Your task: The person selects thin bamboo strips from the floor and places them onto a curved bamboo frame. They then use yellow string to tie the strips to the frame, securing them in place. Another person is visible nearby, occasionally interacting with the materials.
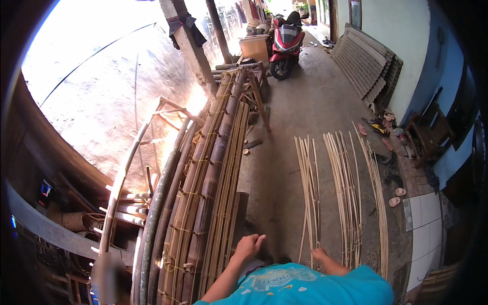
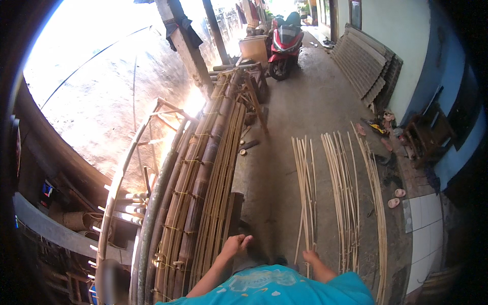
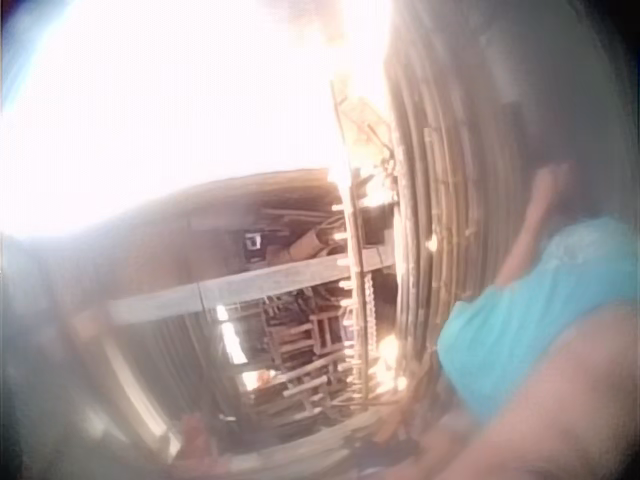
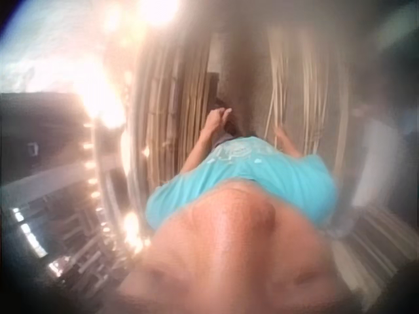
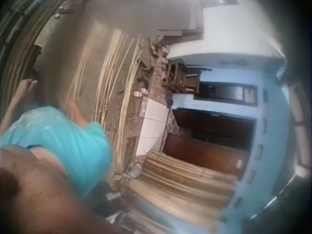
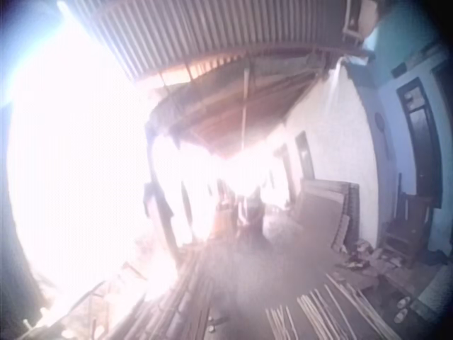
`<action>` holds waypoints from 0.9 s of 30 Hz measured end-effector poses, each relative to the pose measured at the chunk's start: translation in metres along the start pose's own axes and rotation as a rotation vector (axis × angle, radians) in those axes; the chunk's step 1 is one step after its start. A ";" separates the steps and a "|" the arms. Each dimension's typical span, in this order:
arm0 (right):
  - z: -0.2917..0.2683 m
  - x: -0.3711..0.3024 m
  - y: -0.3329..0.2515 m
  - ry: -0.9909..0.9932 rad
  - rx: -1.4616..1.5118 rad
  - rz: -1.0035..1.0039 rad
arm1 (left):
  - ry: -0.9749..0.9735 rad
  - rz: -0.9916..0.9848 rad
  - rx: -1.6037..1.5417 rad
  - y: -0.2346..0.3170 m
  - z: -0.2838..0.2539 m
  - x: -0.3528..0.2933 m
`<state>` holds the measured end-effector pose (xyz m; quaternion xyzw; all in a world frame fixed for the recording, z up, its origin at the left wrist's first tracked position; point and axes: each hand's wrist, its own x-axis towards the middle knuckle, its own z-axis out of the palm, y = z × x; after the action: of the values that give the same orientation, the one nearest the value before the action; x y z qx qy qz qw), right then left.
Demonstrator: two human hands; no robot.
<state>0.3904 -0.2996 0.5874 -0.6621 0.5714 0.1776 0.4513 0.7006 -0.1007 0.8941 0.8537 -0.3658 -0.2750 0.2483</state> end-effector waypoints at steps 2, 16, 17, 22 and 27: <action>-0.001 -0.008 -0.004 -0.077 0.021 0.026 | 0.055 0.017 -0.019 -0.013 -0.005 0.024; -0.017 0.076 -0.180 -0.015 -0.230 -0.168 | 0.852 0.241 0.097 -0.090 -0.185 0.229; -0.025 0.083 -0.209 0.014 -0.065 -0.167 | 0.877 0.202 0.130 -0.096 -0.201 0.238; -0.045 0.125 -0.314 0.117 0.127 -0.194 | 0.748 0.012 0.209 -0.138 -0.225 0.280; -0.045 0.166 -0.355 0.066 0.017 -0.284 | 0.745 -0.085 0.162 -0.148 -0.219 0.301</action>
<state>0.7503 -0.4554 0.6268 -0.7380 0.4877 0.0853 0.4586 1.0903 -0.1906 0.8734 0.9264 -0.2353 0.0740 0.2845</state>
